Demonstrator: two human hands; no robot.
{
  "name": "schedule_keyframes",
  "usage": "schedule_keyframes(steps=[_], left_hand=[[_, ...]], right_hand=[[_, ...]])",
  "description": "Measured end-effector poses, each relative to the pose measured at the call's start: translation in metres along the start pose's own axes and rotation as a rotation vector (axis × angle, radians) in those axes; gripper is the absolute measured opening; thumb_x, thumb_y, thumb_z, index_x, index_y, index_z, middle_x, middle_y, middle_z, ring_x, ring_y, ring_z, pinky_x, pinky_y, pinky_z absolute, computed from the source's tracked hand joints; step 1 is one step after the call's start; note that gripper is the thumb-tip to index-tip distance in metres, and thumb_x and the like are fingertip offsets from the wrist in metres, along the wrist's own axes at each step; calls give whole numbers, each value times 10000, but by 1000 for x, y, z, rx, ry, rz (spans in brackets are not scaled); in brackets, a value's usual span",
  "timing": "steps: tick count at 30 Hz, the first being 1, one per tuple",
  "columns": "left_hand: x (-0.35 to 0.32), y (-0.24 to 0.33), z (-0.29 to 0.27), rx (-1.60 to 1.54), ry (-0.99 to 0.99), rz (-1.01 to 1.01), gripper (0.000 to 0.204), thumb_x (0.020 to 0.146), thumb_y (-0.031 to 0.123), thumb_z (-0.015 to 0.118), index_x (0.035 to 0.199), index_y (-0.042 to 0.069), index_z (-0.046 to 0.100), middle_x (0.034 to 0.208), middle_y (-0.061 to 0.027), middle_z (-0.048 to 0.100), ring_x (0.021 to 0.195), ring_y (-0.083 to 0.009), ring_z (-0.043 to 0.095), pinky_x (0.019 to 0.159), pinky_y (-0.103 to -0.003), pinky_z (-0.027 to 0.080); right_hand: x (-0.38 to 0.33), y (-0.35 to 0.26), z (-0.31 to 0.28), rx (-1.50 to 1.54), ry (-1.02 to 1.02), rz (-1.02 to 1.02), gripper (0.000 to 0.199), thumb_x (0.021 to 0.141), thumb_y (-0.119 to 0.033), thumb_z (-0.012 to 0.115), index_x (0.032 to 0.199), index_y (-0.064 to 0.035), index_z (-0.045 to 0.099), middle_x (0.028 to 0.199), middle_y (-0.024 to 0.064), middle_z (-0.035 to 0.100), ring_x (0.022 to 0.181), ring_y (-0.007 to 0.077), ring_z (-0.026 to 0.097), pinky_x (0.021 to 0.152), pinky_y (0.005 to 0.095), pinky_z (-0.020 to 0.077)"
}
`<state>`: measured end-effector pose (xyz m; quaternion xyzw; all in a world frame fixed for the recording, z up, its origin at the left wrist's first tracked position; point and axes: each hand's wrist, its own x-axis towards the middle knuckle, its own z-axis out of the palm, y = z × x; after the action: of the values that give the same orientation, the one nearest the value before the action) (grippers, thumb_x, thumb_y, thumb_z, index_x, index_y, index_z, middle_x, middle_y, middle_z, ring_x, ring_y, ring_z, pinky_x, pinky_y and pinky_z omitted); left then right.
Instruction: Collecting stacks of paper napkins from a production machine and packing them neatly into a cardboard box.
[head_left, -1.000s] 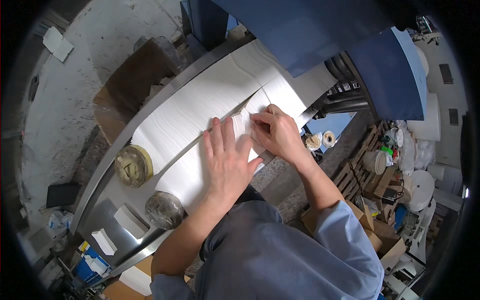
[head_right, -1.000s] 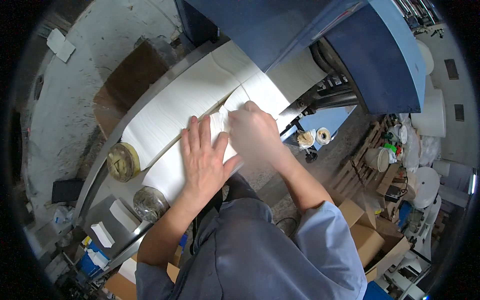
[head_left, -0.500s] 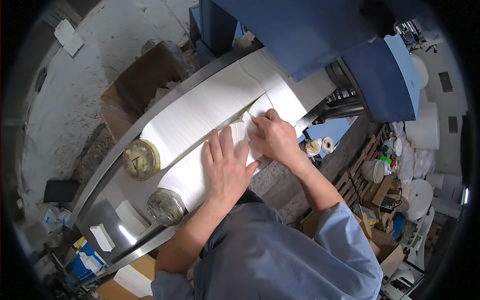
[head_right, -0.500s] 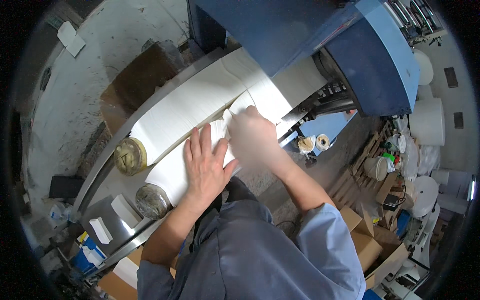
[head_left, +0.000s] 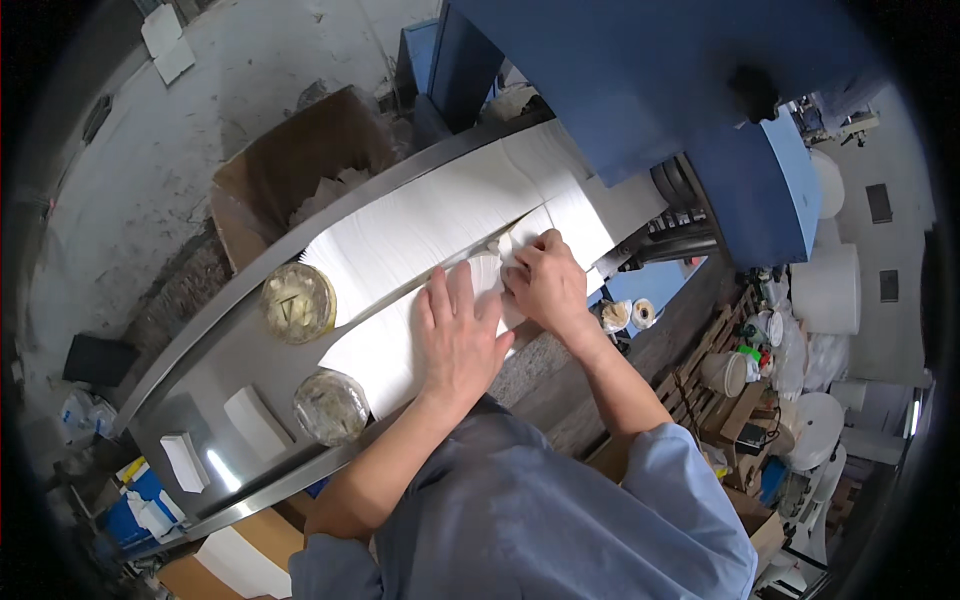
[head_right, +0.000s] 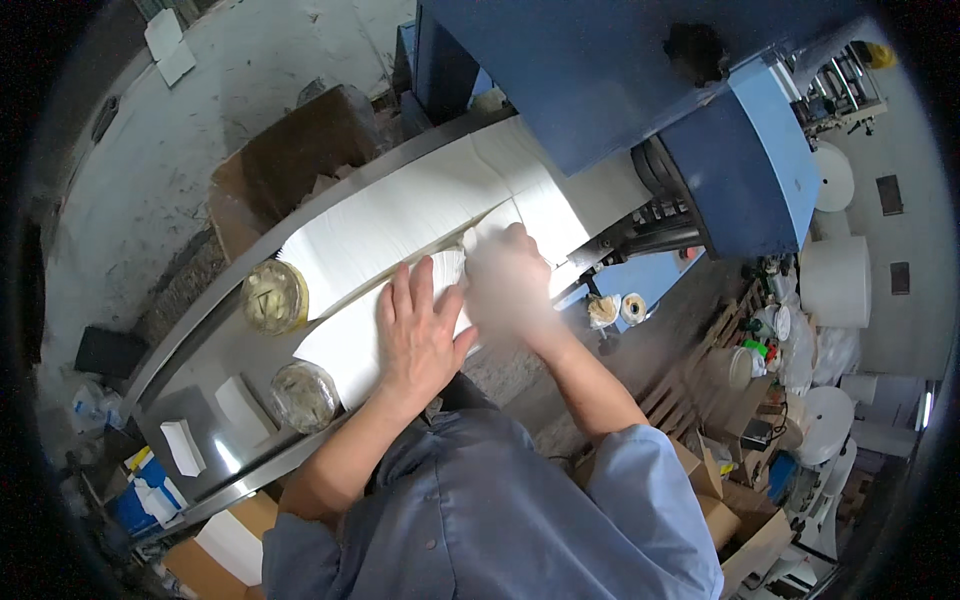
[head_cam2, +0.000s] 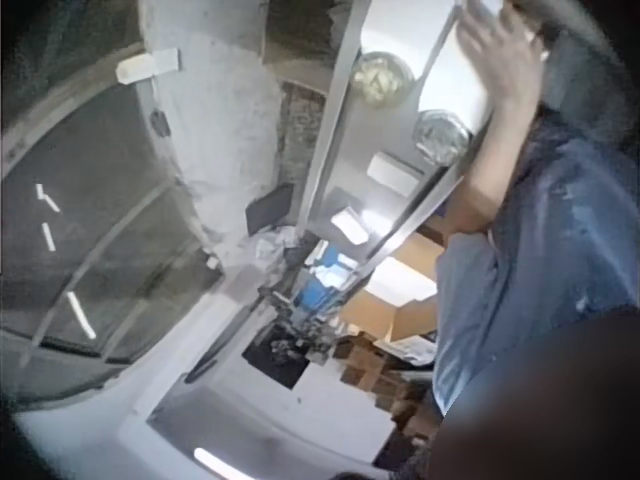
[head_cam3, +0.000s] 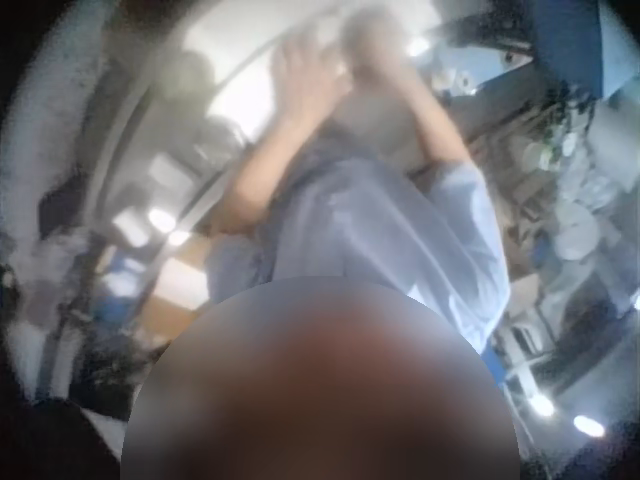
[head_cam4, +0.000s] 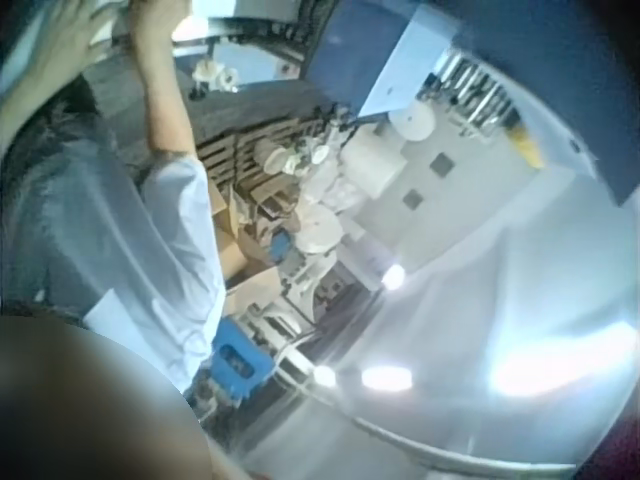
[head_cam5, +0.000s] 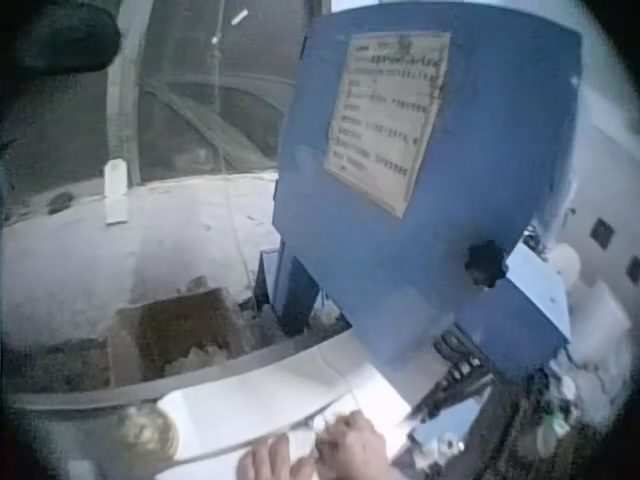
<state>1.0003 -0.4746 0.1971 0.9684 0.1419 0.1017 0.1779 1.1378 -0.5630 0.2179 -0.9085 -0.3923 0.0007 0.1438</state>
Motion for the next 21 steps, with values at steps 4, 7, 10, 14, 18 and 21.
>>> schedule_keyframes(steps=[4,7,10,14,18,21], left_hand=[[-1,1,-1,-19,1,-18,547,823,435,801,1223,79,688,1494,-265,448,1391,-472,386,1140,-562,317],[-3,2,-1,-6,-13,-27,555,824,444,799,1229,83,685,1492,-263,449,1392,-471,389,1138,-562,319],[-6,2,5,-33,34,-25,615,799,447,825,1270,99,637,1491,-236,439,1426,-487,347,1162,-596,270],[-5,2,-1,-41,-29,-21,702,810,453,819,1354,75,588,1495,-242,434,1442,-466,336,1173,-601,262],[-8,1,-12,-394,79,-4,848,802,441,845,1426,-18,499,1498,-274,450,1428,-446,398,1159,-557,335],[-12,1,-22,-684,131,-5,912,782,377,888,1452,-67,458,1469,-273,497,1373,-423,493,1107,-488,430]], right_hand=[[-2,13,-10,99,-8,-108,235,816,-152,779,934,45,726,1004,179,633,789,273,670,695,372,547],[-15,40,4,514,26,105,202,877,-100,770,998,49,708,1087,100,609,813,141,610,710,284,514],[-26,53,-3,688,102,87,190,888,-101,773,1014,32,724,1079,87,609,861,151,614,744,293,523],[-38,54,-17,703,186,-9,155,902,-78,768,1028,9,741,1131,96,652,1073,175,631,841,301,531],[-62,55,-23,969,32,59,217,956,-47,724,1155,26,683,1172,90,679,1105,149,626,907,311,513],[-78,50,-18,1152,-92,55,281,1005,-72,671,1263,29,626,1196,75,675,1101,134,622,929,312,509]])
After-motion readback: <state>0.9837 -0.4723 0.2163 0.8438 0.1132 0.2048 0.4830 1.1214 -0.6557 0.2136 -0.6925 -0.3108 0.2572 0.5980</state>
